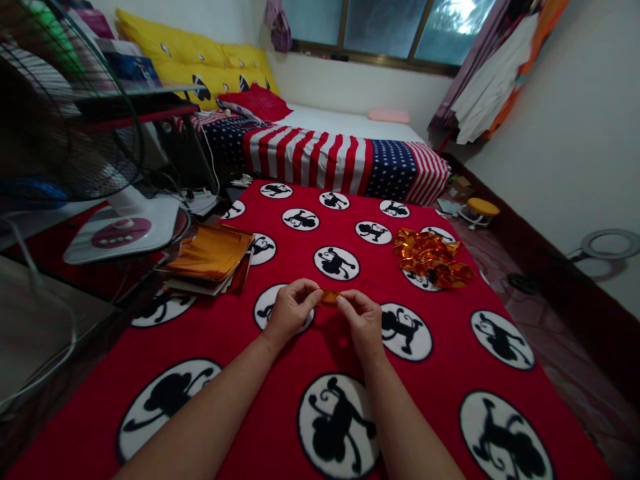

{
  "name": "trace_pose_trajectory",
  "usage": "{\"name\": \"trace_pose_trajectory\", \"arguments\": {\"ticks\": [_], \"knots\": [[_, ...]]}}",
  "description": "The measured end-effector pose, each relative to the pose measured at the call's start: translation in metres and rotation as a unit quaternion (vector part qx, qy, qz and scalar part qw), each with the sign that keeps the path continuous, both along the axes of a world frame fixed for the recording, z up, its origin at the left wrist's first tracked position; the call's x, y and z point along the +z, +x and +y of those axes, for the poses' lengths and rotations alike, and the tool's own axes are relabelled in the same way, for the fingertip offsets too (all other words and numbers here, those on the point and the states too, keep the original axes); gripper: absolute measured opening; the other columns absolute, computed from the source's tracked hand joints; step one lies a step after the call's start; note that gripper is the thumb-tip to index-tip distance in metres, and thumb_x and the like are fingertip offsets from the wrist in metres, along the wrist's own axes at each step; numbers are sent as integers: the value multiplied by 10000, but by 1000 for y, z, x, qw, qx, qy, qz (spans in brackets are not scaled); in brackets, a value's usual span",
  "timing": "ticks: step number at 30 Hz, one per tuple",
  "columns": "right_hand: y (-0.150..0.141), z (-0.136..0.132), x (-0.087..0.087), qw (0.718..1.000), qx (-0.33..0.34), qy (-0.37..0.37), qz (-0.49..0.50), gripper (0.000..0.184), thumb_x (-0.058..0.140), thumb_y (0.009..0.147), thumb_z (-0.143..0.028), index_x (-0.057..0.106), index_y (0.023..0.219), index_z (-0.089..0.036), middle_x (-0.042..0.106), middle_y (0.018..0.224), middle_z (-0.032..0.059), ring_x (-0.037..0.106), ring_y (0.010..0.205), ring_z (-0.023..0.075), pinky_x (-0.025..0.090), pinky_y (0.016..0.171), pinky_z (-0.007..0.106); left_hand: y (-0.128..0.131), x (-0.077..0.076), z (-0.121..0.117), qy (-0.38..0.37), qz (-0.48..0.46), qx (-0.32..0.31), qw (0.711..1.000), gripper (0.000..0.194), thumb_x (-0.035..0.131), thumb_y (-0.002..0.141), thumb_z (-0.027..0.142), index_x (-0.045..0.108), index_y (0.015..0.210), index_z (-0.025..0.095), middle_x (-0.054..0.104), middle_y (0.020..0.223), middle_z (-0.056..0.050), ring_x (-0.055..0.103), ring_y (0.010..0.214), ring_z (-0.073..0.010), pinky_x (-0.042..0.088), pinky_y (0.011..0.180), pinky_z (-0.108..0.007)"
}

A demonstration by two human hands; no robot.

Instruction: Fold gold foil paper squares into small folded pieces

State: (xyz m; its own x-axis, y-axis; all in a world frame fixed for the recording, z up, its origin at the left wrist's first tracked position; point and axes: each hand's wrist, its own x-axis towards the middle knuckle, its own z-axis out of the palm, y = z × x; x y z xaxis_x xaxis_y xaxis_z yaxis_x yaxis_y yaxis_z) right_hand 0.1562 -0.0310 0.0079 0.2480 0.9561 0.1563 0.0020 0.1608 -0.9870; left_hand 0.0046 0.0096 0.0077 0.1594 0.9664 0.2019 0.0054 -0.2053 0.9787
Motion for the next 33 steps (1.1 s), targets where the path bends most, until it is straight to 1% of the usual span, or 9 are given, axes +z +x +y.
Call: {"name": "trace_pose_trajectory", "arguments": {"ticks": [5, 11, 15, 17, 19, 22, 25, 30, 33], "knots": [[0, 0, -2, 1000, -7, 10, -15, 138, 661, 792, -323, 683, 768, -189, 650, 710, 2, 589, 669, 147, 468, 660, 253, 3, 2, -1, 26, 25, -17, 999, 148, 605, 829, 289, 640, 829, 145, 660, 753, -18, 609, 682, -112, 475, 632, -180], [-3, -1, 3, 996, 20, 35, -80, 114, 655, 798, -281, 691, 755, -182, 664, 717, 6, 602, 673, 141, 461, 640, 234, 3, 4, -3, 23, 36, -39, 998, 162, 718, 748, 294, 723, 812, 144, 723, 755, -39, 648, 674, -130, 500, 641, -194], [-6, -3, 4, 996, 22, 24, -86, 112, 654, 796, -287, 678, 802, -178, 674, 739, 14, 608, 659, 140, 468, 614, 230, 2, 4, -2, 23, 24, -14, 999, 139, 727, 737, 284, 742, 744, 145, 727, 704, -42, 642, 611, -125, 500, 592, -191], [-6, -4, 3, 997, 21, 21, -74, 135, 668, 783, -294, 670, 854, -178, 686, 778, 22, 624, 676, 147, 483, 621, 236, 1, 5, -2, 7, 0, 8, 1000, 157, 723, 739, 299, 735, 734, 143, 717, 675, -33, 618, 539, -111, 488, 527, -182], [-6, -5, 2, 997, 12, 19, -73, 146, 681, 771, -295, 666, 852, -175, 689, 772, 24, 627, 669, 148, 490, 620, 239, 1, 5, -2, -10, -18, 27, 999, 179, 716, 744, 317, 727, 737, 138, 709, 657, -27, 596, 485, -101, 479, 480, -178], [-6, -5, 2, 997, 0, 15, -80, 132, 679, 769, -297, 678, 807, -171, 693, 733, 23, 627, 651, 150, 496, 617, 244, 1, 4, -1, -22, -29, 37, 999, 196, 714, 745, 329, 718, 743, 133, 703, 652, -26, 601, 478, -103, 488, 471, -178], [-7, -4, 3, 997, -3, 10, -75, 136, 686, 760, -296, 695, 811, -169, 703, 727, 22, 631, 640, 149, 496, 610, 243, 1, 3, -1, -28, -37, 43, 998, 211, 715, 742, 339, 711, 752, 128, 693, 644, -24, 596, 465, -101, 488, 460, -179], [-8, -3, 1, 999, 4, -20, -43, 147, 699, 748, -301, 725, 806, -169, 712, 691, 21, 625, 585, 142, 485, 558, 233, 0, 1, -1, -27, -33, 57, 997, 221, 720, 732, 343, 706, 741, 122, 691, 642, -30, 601, 479, -105, 490, 462, -178], [-8, -3, 1, 999, 11, -32, -26, 146, 696, 748, -300, 745, 815, -179, 733, 714, 28, 652, 606, 157, 510, 580, 247, 0, 1, 0, -23, -29, 67, 997, 221, 722, 727, 346, 708, 733, 125, 691, 636, -26, 595, 476, -101, 484, 459, -174]]}}
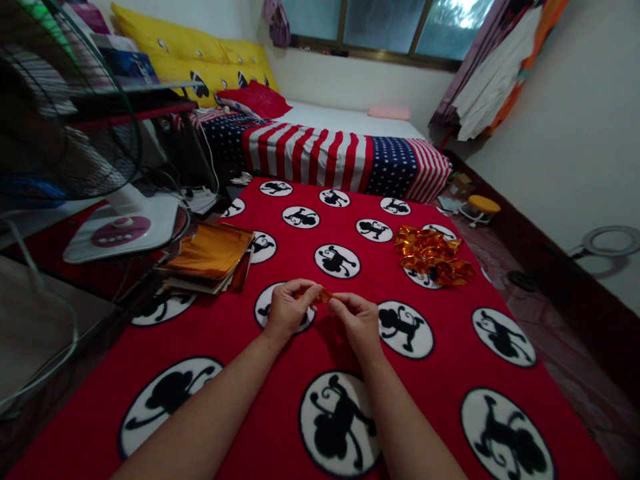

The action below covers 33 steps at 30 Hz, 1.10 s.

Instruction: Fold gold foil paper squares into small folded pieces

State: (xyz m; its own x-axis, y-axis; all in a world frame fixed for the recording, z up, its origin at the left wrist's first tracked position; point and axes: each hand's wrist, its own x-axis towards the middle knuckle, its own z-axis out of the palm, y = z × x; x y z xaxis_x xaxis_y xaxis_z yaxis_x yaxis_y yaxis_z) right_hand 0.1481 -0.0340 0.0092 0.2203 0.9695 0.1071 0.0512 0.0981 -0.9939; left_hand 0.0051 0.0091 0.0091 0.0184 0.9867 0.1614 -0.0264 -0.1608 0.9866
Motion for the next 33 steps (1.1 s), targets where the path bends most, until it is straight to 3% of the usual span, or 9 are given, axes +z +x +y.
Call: {"name": "trace_pose_trajectory", "arguments": {"ticks": [7, 12, 19, 24, 33], "knots": [[2, 1, -4, 996, -1, 38, -82, 143, 664, 800, -295, 754, 882, -220, 754, 807, 31, 683, 703, 184, 524, 667, 287, 0, -2, 3, -15, 5, 4, 1000, 232, 708, 733, 355, 708, 734, 123, 668, 584, -13, 557, 417, -88, 427, 412, -165], [7, 2, -9, 972, 8, 124, -198, 151, 609, 868, -311, 736, 859, -230, 740, 792, 26, 662, 714, 176, 483, 696, 297, -1, -4, 4, -23, 8, -1, 1000, 257, 702, 737, 379, 706, 748, 123, 662, 585, -12, 553, 424, -94, 431, 414, -172], [8, 1, -5, 951, 1, 156, -267, 217, 533, 922, -297, 691, 801, -211, 706, 746, 27, 633, 724, 169, 444, 705, 295, -1, 0, 3, -31, -9, -14, 999, 250, 701, 733, 368, 699, 733, 119, 635, 556, -1, 527, 408, -84, 400, 403, -167], [8, 1, -2, 938, -21, 184, -293, 140, 557, 910, -301, 663, 924, -210, 711, 863, 51, 632, 782, 178, 444, 726, 309, -2, 1, 3, -33, -9, -21, 999, 253, 698, 738, 369, 699, 731, 116, 615, 531, 5, 513, 407, -80, 387, 413, -171], [9, -1, -4, 930, -29, 221, -294, 133, 557, 911, -267, 674, 880, -214, 710, 784, 43, 634, 708, 170, 466, 681, 297, -2, 2, 2, -22, -4, -23, 999, 250, 694, 744, 371, 699, 727, 121, 604, 510, 11, 507, 407, -83, 379, 415, -175]]}}
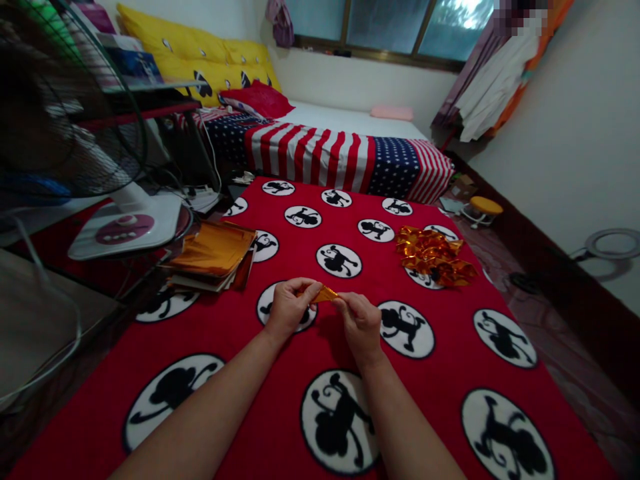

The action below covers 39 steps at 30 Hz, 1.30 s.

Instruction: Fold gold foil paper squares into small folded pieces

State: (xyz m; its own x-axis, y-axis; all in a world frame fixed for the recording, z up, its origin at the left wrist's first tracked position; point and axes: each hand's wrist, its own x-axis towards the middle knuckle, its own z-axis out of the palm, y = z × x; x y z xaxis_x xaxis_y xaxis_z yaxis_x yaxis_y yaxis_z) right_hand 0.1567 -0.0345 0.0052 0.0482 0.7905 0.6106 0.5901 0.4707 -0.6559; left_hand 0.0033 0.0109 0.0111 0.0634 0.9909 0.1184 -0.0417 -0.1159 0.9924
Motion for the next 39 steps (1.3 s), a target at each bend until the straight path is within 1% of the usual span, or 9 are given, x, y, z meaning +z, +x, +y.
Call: {"name": "trace_pose_trajectory", "arguments": {"ticks": [5, 12, 17, 23, 26, 31, 34, 37, 39], "knots": [[1, -1, -3, 1000, 0, -2, -11, 134, 544, 919, -252, 670, 900, -208, 705, 800, 42, 618, 739, 171, 450, 703, 302, -1, -2, 0, -5, 0, -5, 1000, 257, 688, 753, 375, 697, 717, 121, 576, 481, 18, 497, 407, -83, 368, 417, -175], [-2, -1, 1, 1000, -12, -27, -3, 181, 525, 922, -274, 675, 844, -210, 694, 753, 40, 612, 712, 173, 451, 695, 307, -1, -2, 0, -1, -1, 4, 1000, 248, 697, 745, 367, 702, 729, 120, 598, 510, 13, 496, 406, -77, 378, 413, -172], [-6, -2, 2, 995, 7, -68, 77, 157, 566, 896, -283, 692, 834, -212, 716, 771, 36, 638, 702, 173, 480, 681, 297, -1, 1, 0, 15, 0, 19, 1000, 242, 706, 729, 368, 710, 718, 126, 655, 581, -13, 523, 425, -83, 406, 415, -173], [-9, -3, 6, 977, 11, -137, 161, 194, 580, 874, -317, 720, 815, -197, 725, 729, 31, 665, 662, 180, 507, 645, 278, -1, 3, 0, 23, 3, 30, 999, 226, 717, 714, 358, 712, 701, 132, 660, 573, -11, 530, 416, -84, 414, 410, -172], [-11, -3, 8, 979, 6, -135, 153, 205, 570, 875, -313, 713, 786, -195, 720, 712, 33, 663, 657, 180, 506, 645, 277, -1, 4, -1, 28, 6, 32, 999, 221, 717, 713, 352, 712, 697, 132, 661, 572, -10, 531, 409, -84, 414, 404, -172], [-12, -3, 7, 988, -1, -104, 114, 216, 543, 885, -284, 675, 737, -198, 688, 684, 32, 642, 660, 173, 498, 664, 282, -1, 0, 0, 25, 8, 28, 999, 229, 714, 718, 361, 713, 713, 132, 662, 575, -11, 526, 407, -85, 411, 402, -176], [-12, -3, 5, 982, 22, -118, 143, 193, 527, 891, -288, 679, 815, -198, 692, 718, 35, 646, 672, 171, 512, 667, 285, -2, -4, 3, 18, 1, 34, 999, 235, 712, 721, 366, 715, 734, 131, 662, 577, -11, 525, 411, -88, 407, 403, -179], [-12, -4, 4, 966, 54, -146, 205, 170, 559, 870, -306, 674, 931, -196, 713, 805, 47, 668, 703, 176, 537, 674, 291, -4, -4, 4, 20, -4, 47, 999, 236, 699, 737, 366, 717, 756, 132, 658, 576, -9, 522, 422, -88, 411, 415, -178], [-12, -4, 5, 956, 63, -164, 236, 185, 596, 845, -329, 657, 952, -191, 707, 835, 49, 669, 692, 172, 541, 648, 282, -4, -2, 4, 28, -2, 55, 998, 234, 697, 741, 368, 715, 749, 135, 655, 577, -7, 522, 429, -88, 416, 424, -179]]}}
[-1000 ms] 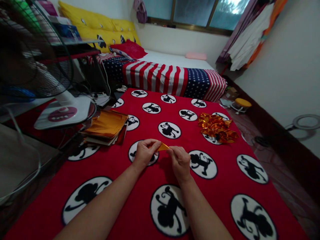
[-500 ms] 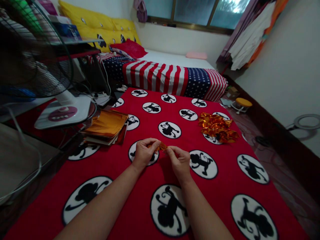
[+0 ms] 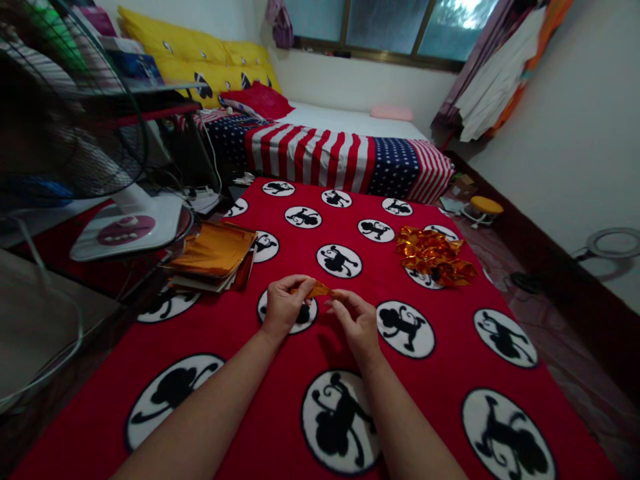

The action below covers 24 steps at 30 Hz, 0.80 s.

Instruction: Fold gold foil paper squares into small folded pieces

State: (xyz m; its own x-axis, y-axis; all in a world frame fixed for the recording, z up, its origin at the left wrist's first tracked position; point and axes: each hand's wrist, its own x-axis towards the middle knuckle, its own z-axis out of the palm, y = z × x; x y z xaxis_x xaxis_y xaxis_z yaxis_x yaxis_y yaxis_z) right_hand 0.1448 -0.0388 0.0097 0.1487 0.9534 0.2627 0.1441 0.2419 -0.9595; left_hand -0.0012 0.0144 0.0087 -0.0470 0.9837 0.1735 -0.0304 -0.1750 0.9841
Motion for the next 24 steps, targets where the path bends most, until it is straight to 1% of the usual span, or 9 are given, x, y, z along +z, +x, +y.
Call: {"name": "trace_pose_trajectory", "arguments": {"ticks": [2, 5, 9, 13, 16, 19, 21, 24], "knots": [[-1, 1, -1, 1000, 5, -18, 16, 200, 628, 823, -351, 635, 935, -185, 686, 804, 36, 649, 641, 154, 527, 598, 259, 0, 2, -2, 12, 9, 1, 1000, 224, 699, 741, 363, 712, 737, 139, 662, 598, -9, 529, 443, -88, 428, 440, -180], [-4, 3, -3, 999, -3, -32, 21, 205, 668, 791, -361, 609, 870, -182, 629, 699, -3, 584, 567, 121, 475, 535, 223, 1, 4, -5, 37, 37, -9, 999, 204, 692, 755, 343, 710, 727, 142, 680, 645, -21, 554, 486, -92, 445, 476, -178], [-6, 5, -4, 998, -22, -50, 14, 199, 634, 815, -365, 595, 751, -180, 557, 586, -33, 503, 506, 101, 396, 485, 204, 3, 2, -7, 58, 64, -24, 996, 192, 681, 770, 327, 712, 723, 144, 684, 665, -28, 580, 533, -100, 455, 511, -178], [-6, 4, -2, 999, -14, -47, 24, 196, 614, 829, -336, 607, 718, -175, 564, 576, -29, 510, 516, 104, 395, 509, 210, 4, 1, -6, 36, 55, -27, 998, 201, 693, 756, 341, 715, 734, 143, 678, 630, -21, 551, 469, -91, 432, 472, -181], [-6, 3, 0, 998, -25, -45, 22, 199, 633, 814, -333, 609, 700, -172, 566, 553, -29, 508, 497, 104, 386, 497, 211, 4, 1, -6, 28, 45, -35, 998, 202, 697, 750, 339, 717, 734, 139, 669, 612, -20, 538, 453, -90, 419, 457, -181], [-5, 2, 2, 999, -13, -49, 17, 249, 617, 828, -361, 581, 667, -175, 544, 529, -35, 489, 470, 99, 373, 484, 212, 4, 1, -6, 33, 49, -45, 997, 195, 700, 750, 329, 712, 722, 137, 652, 604, -12, 524, 456, -81, 407, 458, -175], [-4, 2, 2, 999, -3, -38, 7, 282, 580, 857, -374, 570, 656, -177, 533, 537, -35, 492, 491, 100, 376, 505, 214, 4, 1, -6, 36, 55, -49, 997, 194, 697, 754, 324, 710, 720, 133, 647, 600, -9, 523, 460, -77, 406, 463, -171], [-1, 2, 1, 999, -9, -23, -23, 320, 541, 888, -370, 578, 638, -173, 528, 542, -29, 490, 515, 103, 373, 531, 219, 3, 0, -6, 36, 61, -62, 996, 203, 690, 763, 323, 712, 718, 126, 655, 598, -13, 526, 460, -75, 410, 469, -167]]}}
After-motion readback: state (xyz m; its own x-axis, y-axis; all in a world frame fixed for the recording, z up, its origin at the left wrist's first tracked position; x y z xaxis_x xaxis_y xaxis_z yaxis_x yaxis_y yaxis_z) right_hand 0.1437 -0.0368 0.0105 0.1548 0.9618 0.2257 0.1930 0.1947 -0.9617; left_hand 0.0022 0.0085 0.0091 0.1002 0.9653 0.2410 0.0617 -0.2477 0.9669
